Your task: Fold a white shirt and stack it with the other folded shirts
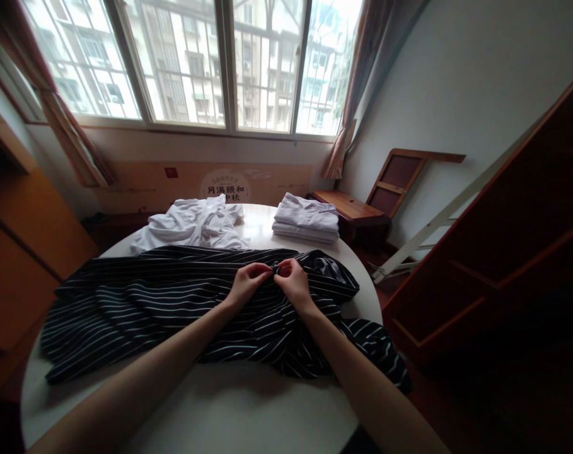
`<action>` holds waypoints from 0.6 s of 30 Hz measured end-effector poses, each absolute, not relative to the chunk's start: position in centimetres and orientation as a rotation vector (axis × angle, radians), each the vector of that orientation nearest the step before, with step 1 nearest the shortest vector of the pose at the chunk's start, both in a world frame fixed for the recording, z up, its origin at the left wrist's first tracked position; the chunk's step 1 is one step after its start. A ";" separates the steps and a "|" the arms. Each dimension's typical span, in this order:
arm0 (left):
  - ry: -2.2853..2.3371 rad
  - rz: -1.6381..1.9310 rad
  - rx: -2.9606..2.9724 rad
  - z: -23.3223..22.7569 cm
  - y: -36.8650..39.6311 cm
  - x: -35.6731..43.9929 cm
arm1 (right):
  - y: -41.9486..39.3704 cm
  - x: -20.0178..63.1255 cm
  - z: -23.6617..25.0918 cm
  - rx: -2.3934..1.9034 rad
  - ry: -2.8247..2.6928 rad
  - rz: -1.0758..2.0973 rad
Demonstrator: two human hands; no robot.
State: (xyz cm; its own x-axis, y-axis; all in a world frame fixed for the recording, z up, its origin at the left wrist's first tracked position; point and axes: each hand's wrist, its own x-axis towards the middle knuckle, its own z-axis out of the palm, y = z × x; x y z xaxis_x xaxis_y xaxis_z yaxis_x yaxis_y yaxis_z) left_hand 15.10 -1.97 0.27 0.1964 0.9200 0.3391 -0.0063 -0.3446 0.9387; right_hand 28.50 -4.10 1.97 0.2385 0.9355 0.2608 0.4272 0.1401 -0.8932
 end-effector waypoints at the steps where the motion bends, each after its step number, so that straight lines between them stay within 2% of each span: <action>1: 0.878 1.281 1.587 0.3 -2.0 15.1 | -4.1 28.4 2.0 -1.483 -1.374 0.579; 18: 1.046 1.254 1.710 0.4 -2.1 14.9 | -4.3 28.1 1.7 -1.507 -1.356 0.464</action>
